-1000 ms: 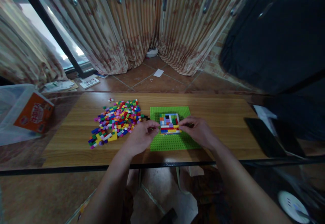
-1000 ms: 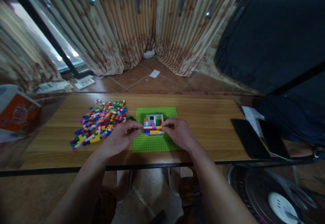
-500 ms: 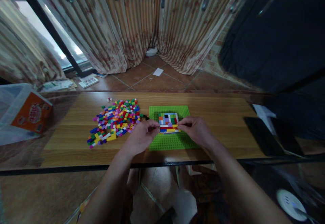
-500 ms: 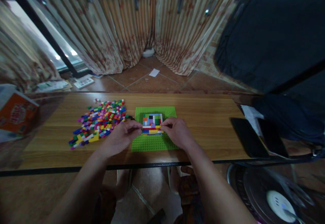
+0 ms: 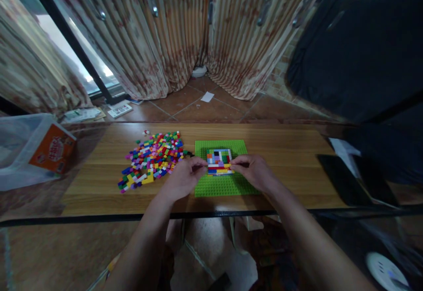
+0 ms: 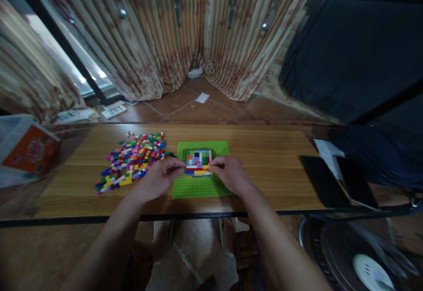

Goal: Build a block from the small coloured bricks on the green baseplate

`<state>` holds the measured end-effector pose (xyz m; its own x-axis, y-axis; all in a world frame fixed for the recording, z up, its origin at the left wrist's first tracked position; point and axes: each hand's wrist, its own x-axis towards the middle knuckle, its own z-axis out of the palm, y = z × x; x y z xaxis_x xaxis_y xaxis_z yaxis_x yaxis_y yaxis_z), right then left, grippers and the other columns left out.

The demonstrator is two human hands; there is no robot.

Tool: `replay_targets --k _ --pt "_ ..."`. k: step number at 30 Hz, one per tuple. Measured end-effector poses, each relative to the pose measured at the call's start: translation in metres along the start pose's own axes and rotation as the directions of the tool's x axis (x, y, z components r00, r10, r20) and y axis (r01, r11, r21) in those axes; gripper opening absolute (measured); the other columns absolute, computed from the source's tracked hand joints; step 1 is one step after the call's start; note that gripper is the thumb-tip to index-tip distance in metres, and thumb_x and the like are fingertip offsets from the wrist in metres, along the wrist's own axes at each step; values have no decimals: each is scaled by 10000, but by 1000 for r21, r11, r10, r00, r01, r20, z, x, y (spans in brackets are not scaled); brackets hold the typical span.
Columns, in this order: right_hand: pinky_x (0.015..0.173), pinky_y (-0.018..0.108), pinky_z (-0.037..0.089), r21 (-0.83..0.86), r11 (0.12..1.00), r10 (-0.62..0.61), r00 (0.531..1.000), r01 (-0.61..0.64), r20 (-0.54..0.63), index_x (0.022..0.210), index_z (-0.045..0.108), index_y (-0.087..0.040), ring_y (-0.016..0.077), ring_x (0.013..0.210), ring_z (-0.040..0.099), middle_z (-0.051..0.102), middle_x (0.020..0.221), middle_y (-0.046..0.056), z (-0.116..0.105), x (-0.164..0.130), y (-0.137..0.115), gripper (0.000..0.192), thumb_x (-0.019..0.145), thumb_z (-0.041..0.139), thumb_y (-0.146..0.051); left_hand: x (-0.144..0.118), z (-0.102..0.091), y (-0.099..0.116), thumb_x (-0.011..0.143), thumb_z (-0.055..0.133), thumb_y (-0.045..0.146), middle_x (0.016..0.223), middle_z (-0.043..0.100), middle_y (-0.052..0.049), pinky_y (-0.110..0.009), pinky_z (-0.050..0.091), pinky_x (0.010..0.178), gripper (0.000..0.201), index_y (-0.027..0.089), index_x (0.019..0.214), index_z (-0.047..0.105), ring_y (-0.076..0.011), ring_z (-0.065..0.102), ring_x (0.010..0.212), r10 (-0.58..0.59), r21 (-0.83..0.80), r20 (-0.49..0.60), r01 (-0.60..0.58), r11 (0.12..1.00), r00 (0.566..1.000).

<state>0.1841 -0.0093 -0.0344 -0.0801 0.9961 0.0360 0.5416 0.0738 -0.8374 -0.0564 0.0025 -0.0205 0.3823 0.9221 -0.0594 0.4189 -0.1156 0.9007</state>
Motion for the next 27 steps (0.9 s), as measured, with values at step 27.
replay_targets --k 27 --pt "739 285 498 -23 911 -413 911 412 -15 890 711 -221 161 785 679 735 837 20 71 -19 -76 171 942 550 -249 -35 -93 -36 738 570 215 785 743 -36 -263 468 730 178 158 757 739 -185 651 771 -102 264 -436 235 935 894"
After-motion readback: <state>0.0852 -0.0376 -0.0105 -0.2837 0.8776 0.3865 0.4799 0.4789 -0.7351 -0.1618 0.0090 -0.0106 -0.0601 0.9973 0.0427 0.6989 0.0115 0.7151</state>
